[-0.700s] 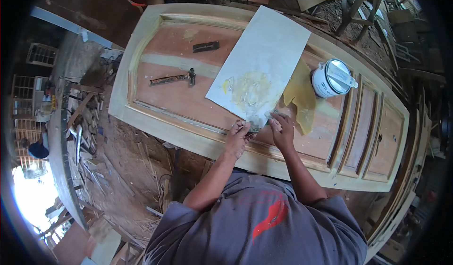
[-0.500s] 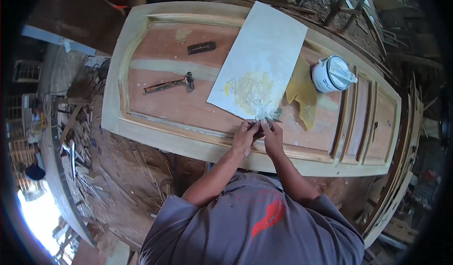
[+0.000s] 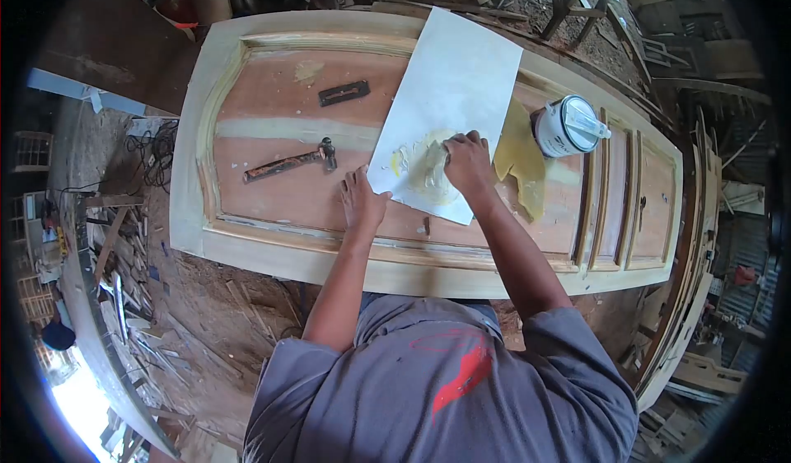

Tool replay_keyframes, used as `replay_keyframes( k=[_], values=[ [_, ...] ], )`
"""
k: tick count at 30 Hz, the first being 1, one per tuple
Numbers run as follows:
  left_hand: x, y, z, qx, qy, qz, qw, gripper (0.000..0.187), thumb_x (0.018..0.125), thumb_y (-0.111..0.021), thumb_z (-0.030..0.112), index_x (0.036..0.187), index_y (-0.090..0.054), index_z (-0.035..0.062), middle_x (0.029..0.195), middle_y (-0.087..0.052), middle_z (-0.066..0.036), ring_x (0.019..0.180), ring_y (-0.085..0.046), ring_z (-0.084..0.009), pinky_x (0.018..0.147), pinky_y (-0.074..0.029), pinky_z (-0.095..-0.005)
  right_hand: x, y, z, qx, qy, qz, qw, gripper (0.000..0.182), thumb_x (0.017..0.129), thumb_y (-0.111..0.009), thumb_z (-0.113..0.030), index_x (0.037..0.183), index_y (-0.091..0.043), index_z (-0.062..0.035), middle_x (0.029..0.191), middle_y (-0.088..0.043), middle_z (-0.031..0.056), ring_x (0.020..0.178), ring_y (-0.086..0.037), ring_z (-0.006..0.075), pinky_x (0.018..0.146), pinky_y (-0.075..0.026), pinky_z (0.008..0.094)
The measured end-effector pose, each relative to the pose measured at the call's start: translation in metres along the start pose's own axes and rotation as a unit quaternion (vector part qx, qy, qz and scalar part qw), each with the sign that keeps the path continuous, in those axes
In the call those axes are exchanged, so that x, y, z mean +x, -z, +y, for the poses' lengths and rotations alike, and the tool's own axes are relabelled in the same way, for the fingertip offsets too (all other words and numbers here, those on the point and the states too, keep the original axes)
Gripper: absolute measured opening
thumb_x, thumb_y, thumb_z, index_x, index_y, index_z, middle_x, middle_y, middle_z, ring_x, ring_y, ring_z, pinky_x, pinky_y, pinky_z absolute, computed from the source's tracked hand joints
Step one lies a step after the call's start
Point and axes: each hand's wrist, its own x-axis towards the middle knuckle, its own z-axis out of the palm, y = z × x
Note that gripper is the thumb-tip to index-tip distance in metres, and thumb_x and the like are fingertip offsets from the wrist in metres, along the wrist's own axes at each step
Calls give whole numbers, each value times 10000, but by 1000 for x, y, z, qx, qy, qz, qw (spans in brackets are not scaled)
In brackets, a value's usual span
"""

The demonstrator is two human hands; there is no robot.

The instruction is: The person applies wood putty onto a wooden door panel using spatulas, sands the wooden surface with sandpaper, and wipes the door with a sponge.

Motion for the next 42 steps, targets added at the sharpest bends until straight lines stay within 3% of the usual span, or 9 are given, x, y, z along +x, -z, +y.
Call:
replay_keyframes(
  k=[9,14,16,22,25,27,29,36,42],
  values=[
    [9,2,-3,-27,3,-12,1000,747,661,-916,121,1297,-534,32,1271,-580,-196,1226,-523,-386,1070,-422,-503,-74,-3,-39,52,48,-132,989,205,743,-615,-51,851,-774,-122,894,-723,96,1005,-614,306,880,-445,441],
    [18,6,-7,-51,15,-47,997,743,650,-928,139,1275,-540,32,1271,-587,-197,1233,-525,-384,1068,-433,-497,-55,4,-27,69,11,-145,987,255,785,-620,-49,967,-794,-95,962,-755,147,961,-647,364,854,-495,471],
    [23,1,-15,-48,17,-69,996,735,647,-932,149,1261,-547,28,1269,-591,-195,1238,-526,-382,1063,-441,-496,-28,10,-17,90,-19,-43,995,240,828,-597,-60,963,-796,-69,997,-755,170,965,-654,387,883,-510,480],
    [23,15,-6,-200,105,-168,959,688,640,-936,176,1185,-558,-8,1156,-668,-208,1003,-687,-400,858,-567,-465,14,-12,-5,68,5,-37,997,225,776,-608,-80,913,-784,-58,949,-746,169,959,-658,385,867,-514,488],
    [13,17,-4,-80,23,-126,989,655,645,-932,133,1163,-558,-13,1100,-696,-222,900,-725,-362,774,-592,-432,-22,-21,-11,109,45,-60,991,165,741,-600,-94,806,-748,-61,890,-734,182,941,-665,380,826,-504,511],
    [20,-24,-52,-255,24,-135,957,578,686,-895,56,1157,-566,-8,1062,-698,-164,906,-708,-279,774,-589,-391,-52,-68,-3,197,92,32,975,162,727,-611,-96,797,-739,-26,882,-727,208,908,-675,385,791,-494,535],
    [36,-59,-86,-371,-4,-167,913,553,740,-846,2,1207,-552,-16,1072,-679,-99,897,-685,-218,751,-585,-332,-69,-39,-5,95,85,-90,988,139,724,-621,-94,764,-740,-33,854,-729,202,913,-689,373,794,-530,494],
    [-38,27,19,-541,46,-247,802,708,809,-774,-9,1433,-440,13,1267,-615,-103,1162,-616,-231,1029,-502,-369,-51,54,30,168,-37,17,985,241,760,-599,-64,919,-780,-55,933,-738,177,965,-658,390,872,-529,492],
    [-95,40,46,-558,12,-216,801,759,816,-758,-10,1481,-393,15,1383,-545,-123,1246,-569,-249,1098,-450,-381,-112,94,44,153,34,-107,982,219,771,-612,-85,914,-777,-60,945,-731,169,979,-649,380,882,-522,471]
  ],
)
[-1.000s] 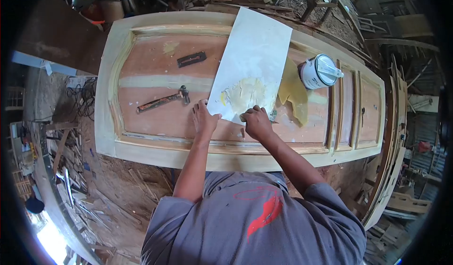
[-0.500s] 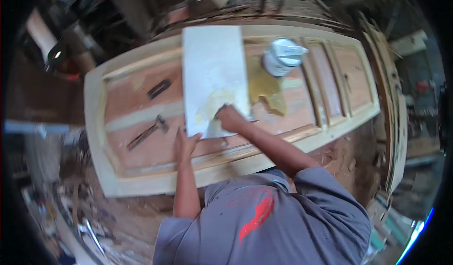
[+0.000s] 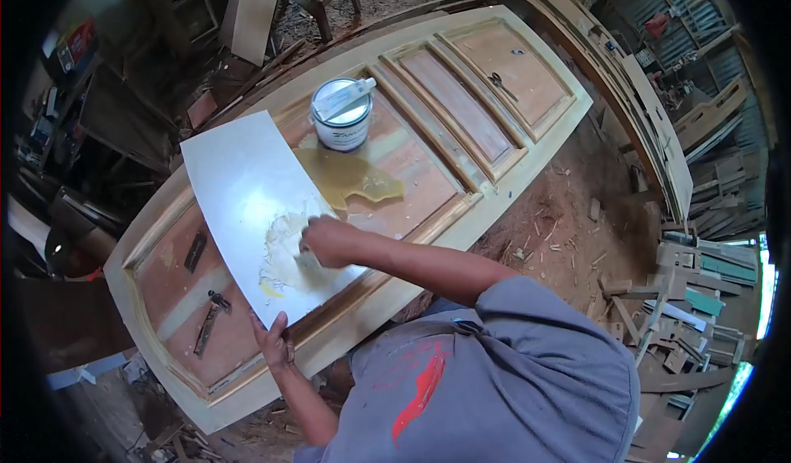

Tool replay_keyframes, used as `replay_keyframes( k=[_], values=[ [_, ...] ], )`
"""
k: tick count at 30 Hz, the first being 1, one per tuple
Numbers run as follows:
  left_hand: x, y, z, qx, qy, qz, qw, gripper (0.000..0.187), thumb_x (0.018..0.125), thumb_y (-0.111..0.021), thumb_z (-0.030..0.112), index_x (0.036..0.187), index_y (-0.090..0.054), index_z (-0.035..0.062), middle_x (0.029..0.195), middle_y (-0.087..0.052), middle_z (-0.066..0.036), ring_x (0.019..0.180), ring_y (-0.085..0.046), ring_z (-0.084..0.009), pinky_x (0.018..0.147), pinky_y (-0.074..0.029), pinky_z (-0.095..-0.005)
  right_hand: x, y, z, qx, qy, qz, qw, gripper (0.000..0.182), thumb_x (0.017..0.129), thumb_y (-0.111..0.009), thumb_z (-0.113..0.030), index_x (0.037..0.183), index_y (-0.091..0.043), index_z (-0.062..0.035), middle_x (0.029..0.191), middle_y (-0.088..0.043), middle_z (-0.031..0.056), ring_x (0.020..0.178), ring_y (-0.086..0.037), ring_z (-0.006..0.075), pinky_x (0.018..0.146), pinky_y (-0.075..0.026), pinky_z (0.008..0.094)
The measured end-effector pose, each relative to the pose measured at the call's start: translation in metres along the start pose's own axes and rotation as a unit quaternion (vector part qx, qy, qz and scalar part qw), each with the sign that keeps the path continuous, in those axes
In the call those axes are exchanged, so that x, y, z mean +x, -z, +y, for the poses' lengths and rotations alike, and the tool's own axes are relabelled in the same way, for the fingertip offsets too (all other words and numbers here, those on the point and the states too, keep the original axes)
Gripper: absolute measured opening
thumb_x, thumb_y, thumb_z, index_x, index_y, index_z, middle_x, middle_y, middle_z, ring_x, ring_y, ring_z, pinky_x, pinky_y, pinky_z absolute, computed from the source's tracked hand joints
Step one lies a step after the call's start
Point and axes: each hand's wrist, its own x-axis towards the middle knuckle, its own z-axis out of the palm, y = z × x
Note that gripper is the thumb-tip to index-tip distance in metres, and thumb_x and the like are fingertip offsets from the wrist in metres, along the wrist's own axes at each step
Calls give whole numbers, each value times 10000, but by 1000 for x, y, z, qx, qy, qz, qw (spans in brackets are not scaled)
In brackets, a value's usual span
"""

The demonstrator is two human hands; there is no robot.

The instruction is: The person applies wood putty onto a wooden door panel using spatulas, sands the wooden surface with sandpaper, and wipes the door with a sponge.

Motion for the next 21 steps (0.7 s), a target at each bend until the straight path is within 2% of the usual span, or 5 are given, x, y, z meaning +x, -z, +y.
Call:
replay_keyframes(
  k=[5,7,13,16,21],
  values=[
    [-65,-56,-12,12,-39,43,998,766,850,-712,-10,1534,-368,20,1413,-543,-152,1278,-558,-292,1118,-438,-433,-102,45,1,60,89,3,994,255,806,-642,-50,1022,-776,-53,1031,-722,175,984,-644,378,893,-521,470],
    [-95,-81,-20,3,-56,57,997,734,880,-690,-1,1543,-376,22,1411,-554,-159,1270,-566,-301,1106,-450,-451,-137,72,13,237,101,54,965,258,826,-683,-53,1070,-767,-38,1058,-719,181,992,-649,386,910,-522,455],
    [-157,-212,-19,30,-124,85,988,747,894,-721,55,1548,-363,-7,1411,-557,-171,1258,-567,-304,1100,-439,-450,-259,162,100,685,14,110,720,222,982,-671,-118,1174,-723,-20,1087,-703,62,1025,-658,165,895,-537,333],
    [-159,-289,-32,25,-148,74,986,757,882,-743,56,1537,-370,-15,1411,-560,-172,1261,-567,-305,1111,-431,-453,-313,192,163,796,67,175,576,235,976,-691,-153,1173,-693,-23,1061,-711,47,986,-658,153,900,-521,313],
    [-111,-384,-103,9,-87,18,996,672,901,-735,43,1491,-421,-26,1373,-599,-139,1247,-591,-282,1120,-443,-427,-412,235,247,838,-21,294,460,328,977,-685,-140,1264,-616,2,1133,-690,85,1048,-673,178,948,-553,337]
  ],
)
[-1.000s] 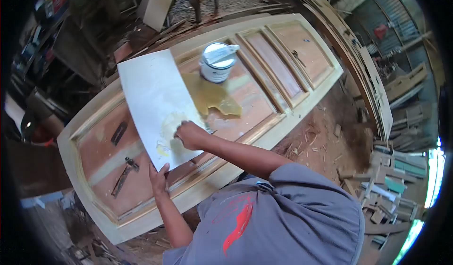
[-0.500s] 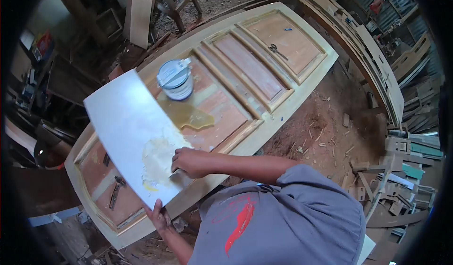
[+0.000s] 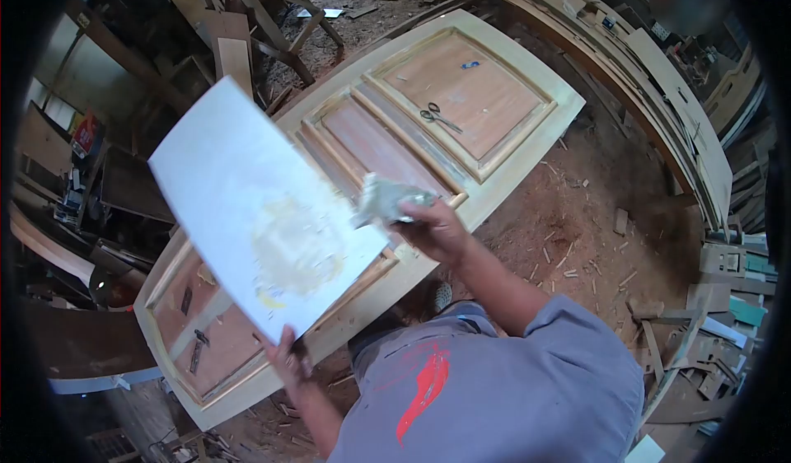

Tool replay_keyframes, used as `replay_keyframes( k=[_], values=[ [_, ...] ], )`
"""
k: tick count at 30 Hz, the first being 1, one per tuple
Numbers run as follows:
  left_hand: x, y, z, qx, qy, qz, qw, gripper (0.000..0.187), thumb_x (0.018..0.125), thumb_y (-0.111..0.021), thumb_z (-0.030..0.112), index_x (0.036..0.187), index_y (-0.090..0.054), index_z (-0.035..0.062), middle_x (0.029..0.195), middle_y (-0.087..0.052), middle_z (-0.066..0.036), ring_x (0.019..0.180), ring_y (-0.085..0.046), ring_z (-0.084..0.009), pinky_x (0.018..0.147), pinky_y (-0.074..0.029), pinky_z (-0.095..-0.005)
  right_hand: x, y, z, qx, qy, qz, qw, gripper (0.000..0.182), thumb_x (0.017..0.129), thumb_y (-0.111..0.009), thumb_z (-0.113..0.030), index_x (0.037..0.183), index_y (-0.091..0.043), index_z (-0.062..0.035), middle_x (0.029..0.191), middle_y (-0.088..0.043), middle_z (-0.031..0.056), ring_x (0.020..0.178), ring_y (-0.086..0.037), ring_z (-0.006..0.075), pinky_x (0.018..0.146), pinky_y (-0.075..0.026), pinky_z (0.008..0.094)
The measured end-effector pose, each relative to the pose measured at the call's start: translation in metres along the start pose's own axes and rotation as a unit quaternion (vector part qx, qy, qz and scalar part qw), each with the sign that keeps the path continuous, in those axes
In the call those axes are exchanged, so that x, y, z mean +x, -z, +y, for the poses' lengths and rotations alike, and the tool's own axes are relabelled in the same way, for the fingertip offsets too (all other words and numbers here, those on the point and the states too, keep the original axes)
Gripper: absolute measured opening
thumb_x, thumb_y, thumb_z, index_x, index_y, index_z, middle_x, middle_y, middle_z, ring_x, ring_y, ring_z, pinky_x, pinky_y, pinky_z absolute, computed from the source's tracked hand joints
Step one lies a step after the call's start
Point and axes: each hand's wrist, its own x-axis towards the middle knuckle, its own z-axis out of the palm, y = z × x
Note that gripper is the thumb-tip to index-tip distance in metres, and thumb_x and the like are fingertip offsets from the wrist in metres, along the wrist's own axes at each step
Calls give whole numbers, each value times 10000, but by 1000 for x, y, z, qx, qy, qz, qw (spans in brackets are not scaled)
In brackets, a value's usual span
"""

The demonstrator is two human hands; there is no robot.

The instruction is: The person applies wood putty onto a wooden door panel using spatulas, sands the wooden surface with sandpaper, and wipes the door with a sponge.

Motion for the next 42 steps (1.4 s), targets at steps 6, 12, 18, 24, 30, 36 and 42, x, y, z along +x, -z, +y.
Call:
replay_keyframes(
  k=[6,12,18,24,30,36,42],
  values=[
    [64,-99,-118,-31,110,-97,989,664,884,-741,-14,1459,-411,25,1334,-588,-119,1209,-594,-263,1070,-475,-412,-40,103,-66,34,144,181,972,282,981,-656,-125,1226,-615,8,1067,-690,111,948,-670,244,892,-559,396],
    [102,-124,-226,-56,163,-130,976,631,900,-733,-9,1443,-413,30,1358,-580,-139,1220,-595,-258,1065,-494,-408,-77,184,-107,41,191,226,954,253,983,-655,-122,1194,-645,18,1048,-705,111,920,-688,240,857,-569,388],
    [86,-134,-270,309,191,-44,931,588,837,-829,108,1323,-522,-18,1257,-646,-140,1088,-658,-264,926,-554,-407,-42,269,-180,77,153,208,963,248,986,-649,-115,1196,-643,17,1053,-708,117,929,-690,242,854,-572,389],
    [61,-247,-291,782,-165,116,589,486,811,-812,168,1200,-603,-34,1219,-626,-216,1153,-602,-361,1027,-468,-461,12,380,-300,96,88,191,973,266,991,-628,-99,1226,-628,25,1112,-700,119,964,-679,240,878,-560,392],
    [177,-531,-399,624,-258,-179,715,591,872,-747,236,1372,-551,-11,1489,-500,-259,1348,-489,-438,1167,-350,-508,14,431,-408,62,63,217,972,325,990,-620,-110,1285,-600,24,1162,-680,118,974,-643,230,892,-522,384],
    [240,-587,-459,723,-269,-46,635,539,876,-712,193,1367,-569,20,1378,-575,-218,1287,-532,-401,1145,-343,-509,6,476,-460,55,50,219,973,350,985,-623,-98,1312,-593,22,1204,-677,117,1030,-651,229,896,-528,379],
    [220,-592,-420,655,-250,-128,702,407,828,-721,102,1223,-634,53,1063,-668,-149,1040,-630,-367,994,-456,-488,24,490,-480,63,29,221,973,355,984,-630,-101,1315,-591,22,1200,-683,115,1030,-658,231,902,-531,380]
  ],
)
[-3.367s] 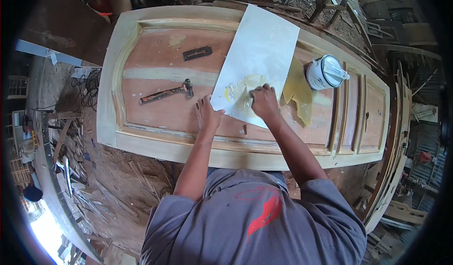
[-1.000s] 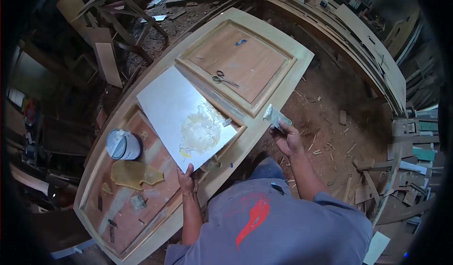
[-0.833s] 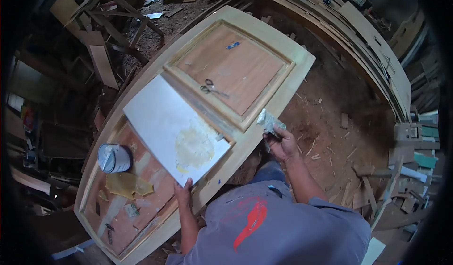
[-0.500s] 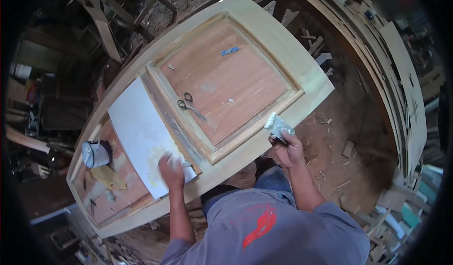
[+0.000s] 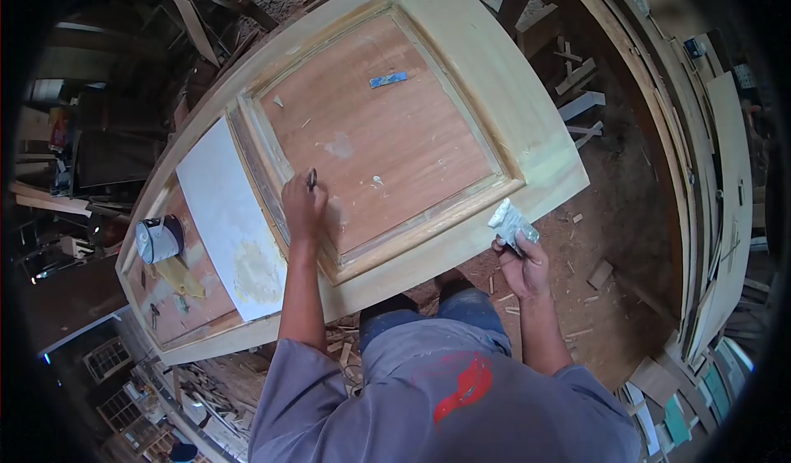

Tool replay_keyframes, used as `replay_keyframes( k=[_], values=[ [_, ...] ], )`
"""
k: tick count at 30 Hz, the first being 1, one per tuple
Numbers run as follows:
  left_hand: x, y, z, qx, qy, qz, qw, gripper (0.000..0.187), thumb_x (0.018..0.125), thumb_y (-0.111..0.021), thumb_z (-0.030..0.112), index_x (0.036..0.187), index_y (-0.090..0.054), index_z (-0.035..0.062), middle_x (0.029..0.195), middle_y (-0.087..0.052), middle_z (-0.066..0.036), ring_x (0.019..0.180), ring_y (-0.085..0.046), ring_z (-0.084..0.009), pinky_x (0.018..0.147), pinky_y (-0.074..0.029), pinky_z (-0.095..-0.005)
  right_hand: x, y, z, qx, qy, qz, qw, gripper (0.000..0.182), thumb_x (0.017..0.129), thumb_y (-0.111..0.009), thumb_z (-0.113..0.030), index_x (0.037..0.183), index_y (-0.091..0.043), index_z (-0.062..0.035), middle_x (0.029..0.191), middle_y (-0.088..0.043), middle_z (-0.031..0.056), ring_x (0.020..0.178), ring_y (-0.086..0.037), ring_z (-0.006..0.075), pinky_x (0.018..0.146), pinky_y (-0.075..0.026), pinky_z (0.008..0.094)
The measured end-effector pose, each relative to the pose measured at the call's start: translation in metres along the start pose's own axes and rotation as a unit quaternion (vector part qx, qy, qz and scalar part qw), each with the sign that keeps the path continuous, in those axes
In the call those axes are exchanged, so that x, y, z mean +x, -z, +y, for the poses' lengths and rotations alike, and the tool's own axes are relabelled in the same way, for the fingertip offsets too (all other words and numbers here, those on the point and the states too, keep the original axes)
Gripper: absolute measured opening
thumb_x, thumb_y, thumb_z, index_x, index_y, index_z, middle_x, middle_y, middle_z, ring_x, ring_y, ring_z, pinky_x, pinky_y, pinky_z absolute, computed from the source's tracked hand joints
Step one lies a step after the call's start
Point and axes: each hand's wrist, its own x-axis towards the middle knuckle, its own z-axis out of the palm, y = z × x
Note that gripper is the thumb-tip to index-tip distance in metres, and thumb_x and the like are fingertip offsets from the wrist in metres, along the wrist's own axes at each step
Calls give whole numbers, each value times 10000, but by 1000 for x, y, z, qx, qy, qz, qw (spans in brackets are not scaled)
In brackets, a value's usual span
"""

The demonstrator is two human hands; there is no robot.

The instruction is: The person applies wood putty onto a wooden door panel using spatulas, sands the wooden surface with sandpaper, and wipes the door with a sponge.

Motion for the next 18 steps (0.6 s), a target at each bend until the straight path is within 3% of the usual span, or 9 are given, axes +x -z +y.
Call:
replay_keyframes(
  k=[2,8,12,15,18],
  values=[
    [-11,37,30,-75,-1,-9,997,419,795,-745,73,1198,-632,51,1036,-667,-158,997,-635,-376,947,-493,-464,6,-1,-3,1,-2,6,1000,345,985,-630,-98,1306,-596,24,1191,-687,117,1017,-662,234,908,-534,384],
    [-138,53,63,-32,7,-216,976,449,725,-772,73,1140,-602,53,1118,-617,-170,1069,-597,-391,919,-498,-463,22,-3,-2,9,-19,8,1000,331,988,-624,-88,1296,-600,30,1186,-689,126,1013,-666,236,908,-540,399],
    [-156,51,68,7,9,-186,982,390,759,-724,96,1130,-605,69,1165,-605,-175,1149,-551,-401,1026,-412,-533,29,-1,0,0,-27,14,1000,322,992,-625,-107,1289,-601,14,1174,-684,109,1009,-649,223,900,-514,393],
    [-124,37,69,-7,14,-124,992,487,814,-716,179,1268,-591,53,1304,-576,-233,1234,-513,-443,1094,-361,-566,33,-8,2,-14,-28,26,999,312,996,-629,-140,1276,-600,-7,1130,-683,95,960,-632,211,878,-475,381],
    [-68,-16,46,31,45,-64,996,771,890,-671,322,1518,-370,-11,1580,-336,-291,1472,-304,-456,1227,-199,-566,31,-7,3,-18,-32,38,999,310,997,-626,-140,1276,-599,-8,1118,-686,97,959,-636,213,878,-472,379]
  ],
)
